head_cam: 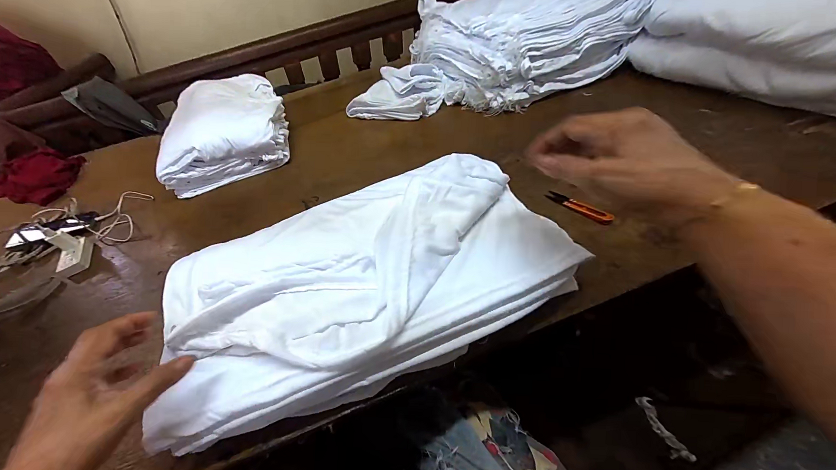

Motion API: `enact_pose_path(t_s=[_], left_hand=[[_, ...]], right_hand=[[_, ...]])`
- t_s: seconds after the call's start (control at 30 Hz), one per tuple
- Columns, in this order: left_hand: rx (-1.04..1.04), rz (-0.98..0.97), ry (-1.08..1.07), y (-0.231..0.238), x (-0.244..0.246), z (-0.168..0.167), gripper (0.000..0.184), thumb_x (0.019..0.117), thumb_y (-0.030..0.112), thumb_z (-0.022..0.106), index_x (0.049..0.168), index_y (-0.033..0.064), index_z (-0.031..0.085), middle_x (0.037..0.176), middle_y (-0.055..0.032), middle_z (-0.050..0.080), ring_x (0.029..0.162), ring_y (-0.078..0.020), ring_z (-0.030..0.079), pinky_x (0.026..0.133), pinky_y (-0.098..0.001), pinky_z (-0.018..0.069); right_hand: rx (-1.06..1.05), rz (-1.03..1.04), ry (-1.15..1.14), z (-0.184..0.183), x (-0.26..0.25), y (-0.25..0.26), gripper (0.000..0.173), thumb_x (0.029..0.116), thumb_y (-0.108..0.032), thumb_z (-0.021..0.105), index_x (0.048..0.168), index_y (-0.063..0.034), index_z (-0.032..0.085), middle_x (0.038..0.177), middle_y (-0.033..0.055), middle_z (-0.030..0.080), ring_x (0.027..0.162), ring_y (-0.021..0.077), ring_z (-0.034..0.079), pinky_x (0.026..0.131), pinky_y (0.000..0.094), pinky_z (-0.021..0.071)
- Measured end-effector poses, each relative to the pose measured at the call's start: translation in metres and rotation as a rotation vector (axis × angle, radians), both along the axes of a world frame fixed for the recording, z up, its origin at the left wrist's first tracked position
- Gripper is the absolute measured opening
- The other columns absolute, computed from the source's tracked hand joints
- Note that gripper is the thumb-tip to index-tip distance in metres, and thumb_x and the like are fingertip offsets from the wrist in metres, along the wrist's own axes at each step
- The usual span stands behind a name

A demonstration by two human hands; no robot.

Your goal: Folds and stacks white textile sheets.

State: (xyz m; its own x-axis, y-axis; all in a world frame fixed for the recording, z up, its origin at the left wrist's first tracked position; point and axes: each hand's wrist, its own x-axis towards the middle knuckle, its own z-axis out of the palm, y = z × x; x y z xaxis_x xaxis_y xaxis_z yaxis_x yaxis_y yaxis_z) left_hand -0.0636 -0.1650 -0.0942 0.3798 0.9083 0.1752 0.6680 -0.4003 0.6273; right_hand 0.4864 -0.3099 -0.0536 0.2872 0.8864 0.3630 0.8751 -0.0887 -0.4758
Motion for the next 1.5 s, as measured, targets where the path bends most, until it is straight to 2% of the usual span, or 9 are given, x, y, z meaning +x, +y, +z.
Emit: enact_pose_path(t_s=[0.13, 0.27, 0.4, 0.5, 0.57, 0.67, 0.8, 1.1, 1.5], left_hand=[[0.104, 0.002, 0.138, 0.013, 0.044, -0.02, 0.04, 0.0815, 0.018, 0.082, 0.116, 0.0019, 0.069, 0.107, -0.0181, 0.066, 0.092, -0.0341, 0.065, 0.078, -0.0619, 0.0507], [0.064, -0.019, -0.192, 0.012, 0.028, -0.001, 0.02, 0.0804, 0.003, 0.072, 0.1, 0.01, 0.07, 0.081, 0.0013, 0.067, 0.057, -0.0076, 0.057, 0.049, -0.0276, 0.05], [-0.149, -0.015, -0.49, -0.009, -0.011, 0.0, 0.027, 0.073, 0.002, 0.069, 0.096, 0.0159, 0.072, 0.086, 0.0052, 0.073, 0.068, -0.005, 0.067, 0.059, -0.0236, 0.0592], [-0.337, -0.091, -0.509, -0.01, -0.029, -0.028, 0.037, 0.0696, 0.006, 0.079, 0.106, 0.0114, 0.071, 0.1, -0.0031, 0.074, 0.086, -0.0129, 0.072, 0.072, -0.0309, 0.0623], [-0.399, -0.175, -0.616, -0.013, -0.031, -0.04, 0.033, 0.0761, 0.012, 0.08, 0.108, 0.01, 0.072, 0.117, -0.0087, 0.072, 0.098, -0.0168, 0.071, 0.078, -0.032, 0.062], [-0.393, -0.182, -0.731, -0.022, -0.025, -0.04, 0.024, 0.0841, 0.022, 0.08, 0.104, 0.0114, 0.073, 0.123, -0.0097, 0.071, 0.102, -0.0164, 0.071, 0.081, -0.0317, 0.0617], [-0.325, 0.124, -0.672, -0.041, -0.016, -0.034, 0.02, 0.0836, -0.008, 0.069, 0.1, 0.003, 0.066, 0.107, -0.0053, 0.075, 0.09, -0.0128, 0.073, 0.077, -0.031, 0.063], [0.189, 0.1, -0.017, -0.031, -0.016, 0.015, 0.014, 0.0876, 0.0, 0.062, 0.101, -0.0048, 0.06, 0.089, -0.0099, 0.066, 0.067, -0.0125, 0.065, 0.058, -0.0329, 0.0587], [-0.066, 0.023, -0.611, -0.027, -0.056, -0.043, 0.023, 0.0886, -0.01, 0.051, 0.09, 0.0112, 0.06, 0.101, 0.0016, 0.074, 0.068, -0.0066, 0.069, 0.051, -0.0227, 0.0577]], right_hand=[[-0.075, 0.032, 0.17, -0.02, -0.035, 0.089, 0.055, 0.091, -0.027, 0.079, 0.138, -0.0047, 0.061, 0.131, 0.0264, 0.061, 0.115, 0.0415, 0.063, 0.094, 0.0619, 0.0527], [0.123, 0.118, 0.211, -0.041, -0.031, 0.098, 0.021, 0.0878, -0.014, 0.078, 0.096, 0.0049, 0.072, 0.099, 0.0201, 0.067, 0.091, 0.0303, 0.064, 0.083, 0.0509, 0.0532], [0.271, 0.289, 0.474, -0.046, 0.018, 0.026, 0.029, 0.0848, -0.005, 0.073, 0.114, -0.0089, 0.069, 0.112, 0.0012, 0.069, 0.097, 0.0098, 0.067, 0.085, 0.0332, 0.0604], [0.08, 0.161, 0.477, -0.083, 0.047, -0.023, 0.019, 0.0883, 0.009, 0.061, 0.097, -0.0056, 0.069, 0.095, 0.0044, 0.067, 0.078, 0.0113, 0.061, 0.069, 0.03, 0.0536], [0.046, 0.093, 0.652, -0.089, 0.047, -0.041, 0.02, 0.0958, -0.001, 0.049, 0.1, -0.0075, 0.068, 0.081, 0.0034, 0.067, 0.06, 0.0092, 0.06, 0.051, 0.0239, 0.051], [0.043, 0.131, 0.764, -0.075, 0.025, -0.05, 0.025, 0.1003, -0.023, 0.052, 0.117, -0.0106, 0.066, 0.1, 0.0069, 0.071, 0.076, 0.0179, 0.073, 0.062, 0.0365, 0.0645], [-0.04, 0.136, 0.434, -0.069, -0.002, -0.045, 0.054, 0.0726, -0.013, 0.09, 0.123, -0.0119, 0.07, 0.112, 0.009, 0.062, 0.08, 0.0179, 0.065, 0.067, 0.035, 0.0592], [0.194, 0.131, -0.146, -0.032, 0.022, -0.004, 0.016, 0.088, 0.006, 0.064, 0.102, 0.0044, 0.073, 0.103, 0.0281, 0.063, 0.096, 0.0427, 0.062, 0.085, 0.0602, 0.0504], [0.127, 0.043, -0.368, -0.099, 0.034, -0.047, 0.056, 0.0845, 0.008, 0.064, 0.14, 0.0038, 0.055, 0.137, 0.0355, 0.051, 0.113, 0.0551, 0.061, 0.09, 0.0661, 0.0527]])
